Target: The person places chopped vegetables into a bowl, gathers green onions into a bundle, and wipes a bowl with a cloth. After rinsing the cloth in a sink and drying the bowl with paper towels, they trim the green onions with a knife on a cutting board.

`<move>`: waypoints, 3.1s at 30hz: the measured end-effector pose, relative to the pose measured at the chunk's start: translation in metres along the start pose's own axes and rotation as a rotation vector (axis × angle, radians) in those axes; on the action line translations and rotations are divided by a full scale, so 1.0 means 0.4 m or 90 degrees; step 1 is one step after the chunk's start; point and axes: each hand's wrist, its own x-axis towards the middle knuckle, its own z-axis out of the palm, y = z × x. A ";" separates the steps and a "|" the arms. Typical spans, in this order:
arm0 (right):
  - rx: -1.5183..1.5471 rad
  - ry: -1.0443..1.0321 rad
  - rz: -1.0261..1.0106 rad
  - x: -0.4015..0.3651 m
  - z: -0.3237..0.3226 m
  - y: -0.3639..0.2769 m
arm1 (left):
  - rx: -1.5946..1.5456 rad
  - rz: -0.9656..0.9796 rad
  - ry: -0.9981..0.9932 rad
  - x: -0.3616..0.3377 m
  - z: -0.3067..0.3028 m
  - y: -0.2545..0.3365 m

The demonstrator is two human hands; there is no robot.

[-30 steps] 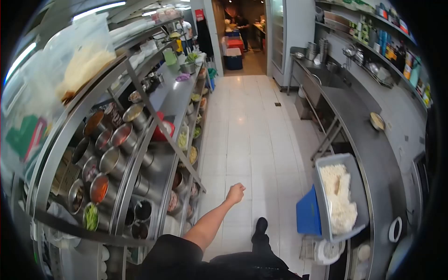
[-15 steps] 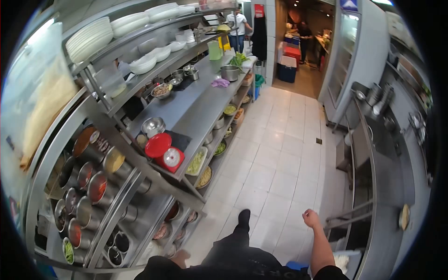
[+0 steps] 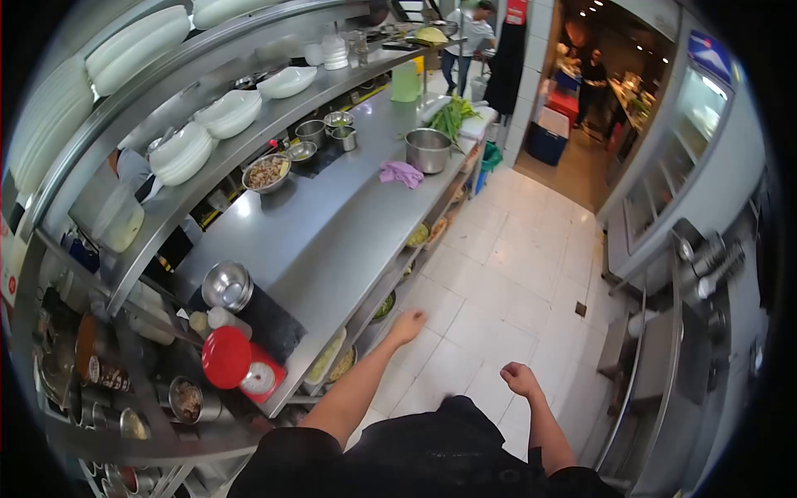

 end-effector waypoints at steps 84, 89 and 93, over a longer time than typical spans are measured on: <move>0.485 -0.205 -0.028 0.973 -0.462 -0.211 | -0.323 -0.377 0.043 0.402 0.091 0.104; 0.672 -0.158 -0.107 0.787 -0.599 -0.129 | -0.742 -0.383 -0.182 0.618 0.306 0.470; 0.372 0.113 -0.175 0.671 -0.758 0.139 | -0.356 -0.126 -0.182 0.755 0.614 0.604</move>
